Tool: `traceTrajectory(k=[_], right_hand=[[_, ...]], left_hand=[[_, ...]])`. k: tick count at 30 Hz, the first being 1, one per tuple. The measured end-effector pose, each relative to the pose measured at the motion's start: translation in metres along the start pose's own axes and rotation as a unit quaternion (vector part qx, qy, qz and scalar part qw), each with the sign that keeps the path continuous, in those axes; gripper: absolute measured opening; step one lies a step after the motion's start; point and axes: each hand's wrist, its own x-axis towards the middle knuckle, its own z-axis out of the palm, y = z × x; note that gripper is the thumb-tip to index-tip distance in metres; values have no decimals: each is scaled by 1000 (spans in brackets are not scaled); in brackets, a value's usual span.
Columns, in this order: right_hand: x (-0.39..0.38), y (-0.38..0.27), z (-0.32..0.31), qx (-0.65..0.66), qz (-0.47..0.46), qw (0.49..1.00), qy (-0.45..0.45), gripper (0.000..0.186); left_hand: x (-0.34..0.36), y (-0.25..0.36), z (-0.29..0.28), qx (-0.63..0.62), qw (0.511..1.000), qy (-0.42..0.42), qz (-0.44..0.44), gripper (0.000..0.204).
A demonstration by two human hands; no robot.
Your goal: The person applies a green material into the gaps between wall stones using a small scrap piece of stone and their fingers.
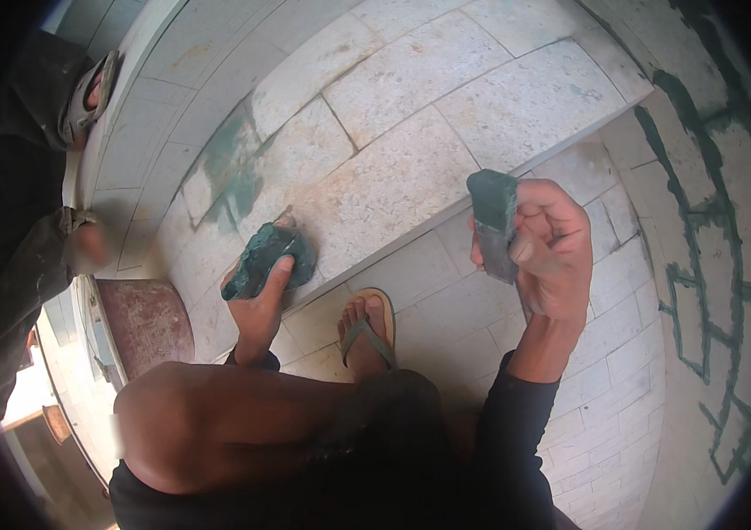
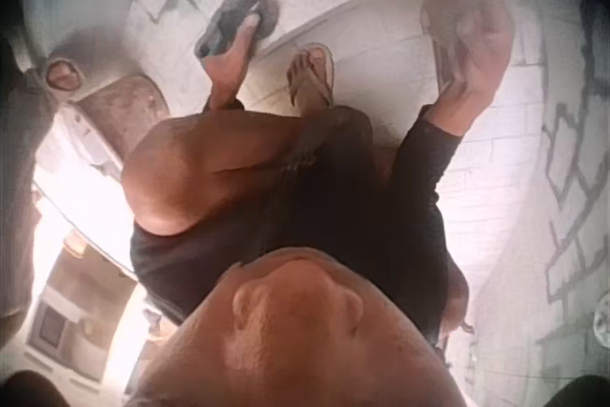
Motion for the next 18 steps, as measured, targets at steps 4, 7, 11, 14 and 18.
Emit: traceTrajectory(k=[4,7,11,14,18], right_hand=[[12,13,80,-79,128,988,-44,32],[17,30,109,-102,162,979,-69,30],[20,37,112,-166,141,975,-48,31],[20,46,117,-193,110,975,-33,32],[16,55,121,-258,46,965,-12,30]], left_hand=[[-6,12,-3,-26,999,24,-37,23],[-8,19,-7,-9,1000,29,-4,21],[2,11,9,-3,997,12,81,16],[4,16,9,7,996,15,88,16],[5,16,9,0,997,22,77,16]])
